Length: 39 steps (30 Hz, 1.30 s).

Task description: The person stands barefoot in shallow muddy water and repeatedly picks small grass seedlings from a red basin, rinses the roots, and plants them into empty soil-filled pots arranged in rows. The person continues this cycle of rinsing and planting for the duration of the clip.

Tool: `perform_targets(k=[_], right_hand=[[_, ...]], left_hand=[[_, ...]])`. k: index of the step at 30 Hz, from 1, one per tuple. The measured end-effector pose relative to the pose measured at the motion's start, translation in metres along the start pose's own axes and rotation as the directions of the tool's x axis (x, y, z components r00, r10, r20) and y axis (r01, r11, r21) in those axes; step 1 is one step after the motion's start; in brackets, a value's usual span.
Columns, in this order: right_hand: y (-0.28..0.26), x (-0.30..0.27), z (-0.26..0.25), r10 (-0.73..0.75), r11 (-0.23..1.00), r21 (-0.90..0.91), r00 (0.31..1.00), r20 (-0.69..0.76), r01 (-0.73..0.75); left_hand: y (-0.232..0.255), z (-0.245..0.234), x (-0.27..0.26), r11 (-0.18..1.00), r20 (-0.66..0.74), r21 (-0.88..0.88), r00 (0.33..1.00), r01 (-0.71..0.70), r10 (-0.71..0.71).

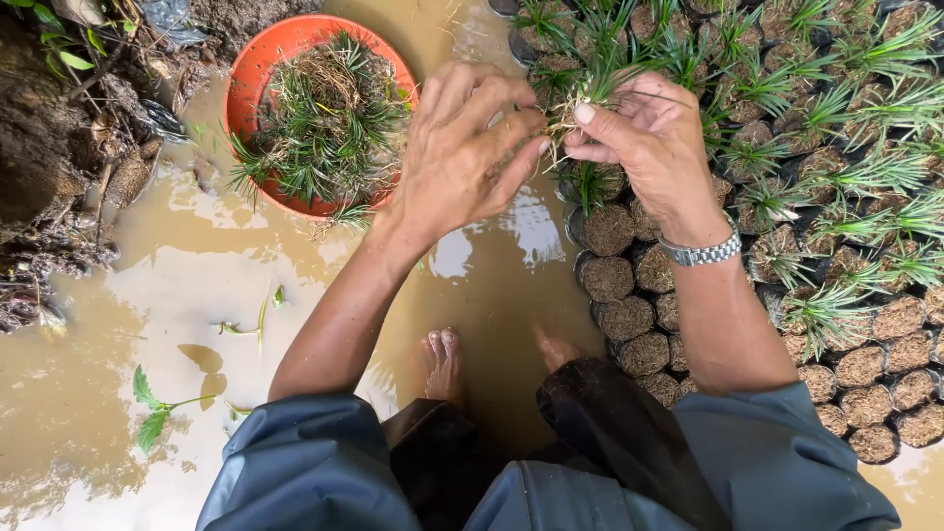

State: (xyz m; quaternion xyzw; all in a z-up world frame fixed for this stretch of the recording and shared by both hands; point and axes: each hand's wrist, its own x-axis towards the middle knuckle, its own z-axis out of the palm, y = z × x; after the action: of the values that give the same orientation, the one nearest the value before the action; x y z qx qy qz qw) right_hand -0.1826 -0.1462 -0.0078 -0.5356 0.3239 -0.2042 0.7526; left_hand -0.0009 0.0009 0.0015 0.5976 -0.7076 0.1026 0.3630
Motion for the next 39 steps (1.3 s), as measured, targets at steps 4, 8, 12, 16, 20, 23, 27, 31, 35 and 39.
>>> perform_targets(k=[4,8,12,16,20,23,27,31,35,39], right_hand=[[-0.002,-0.005,0.004,-0.052,0.998,0.042,0.999,0.002,0.052],[-0.003,-0.008,0.010,-0.093,0.995,-0.046,0.995,0.020,0.094],[0.017,-0.002,0.005,-0.188,0.982,-0.012,0.982,-0.010,0.188],[0.017,-0.004,0.012,-0.250,0.961,-0.116,0.968,0.029,0.252],[0.022,-0.003,0.010,-0.230,0.917,-0.338,0.973,-0.008,0.214],[0.018,0.000,0.011,-0.322,0.794,-0.526,0.945,0.061,0.305],[0.047,0.012,-0.006,-0.513,0.559,-0.671,0.839,0.182,0.487],[0.026,0.004,0.016,-0.451,0.760,-0.474,0.886,0.108,0.444],[0.019,0.007,0.012,-0.337,0.708,-0.618,0.932,0.132,0.343],[0.032,0.027,-0.007,-0.375,0.571,-0.656,0.867,0.327,0.494]], left_hand=[[0.004,0.003,0.001,0.999,0.011,-0.009,0.999,0.048,-0.048],[0.012,0.003,0.004,0.990,-0.025,-0.059,0.992,0.125,-0.126],[0.015,0.008,0.004,0.970,-0.036,-0.085,0.972,0.227,-0.231],[0.017,0.009,0.005,0.979,-0.054,0.005,0.978,0.204,-0.204],[0.014,0.022,-0.001,0.969,0.004,0.134,0.978,0.205,-0.208],[0.011,0.028,-0.009,0.971,0.070,0.092,0.971,0.222,-0.228],[0.009,0.029,-0.011,0.915,0.154,-0.110,0.916,0.389,-0.371],[-0.004,0.039,-0.019,0.896,0.233,-0.118,0.889,0.429,-0.395],[-0.005,0.032,-0.014,0.970,0.143,0.027,0.960,0.240,-0.241],[-0.001,0.022,-0.007,0.991,0.119,0.091,0.987,0.097,-0.108]])
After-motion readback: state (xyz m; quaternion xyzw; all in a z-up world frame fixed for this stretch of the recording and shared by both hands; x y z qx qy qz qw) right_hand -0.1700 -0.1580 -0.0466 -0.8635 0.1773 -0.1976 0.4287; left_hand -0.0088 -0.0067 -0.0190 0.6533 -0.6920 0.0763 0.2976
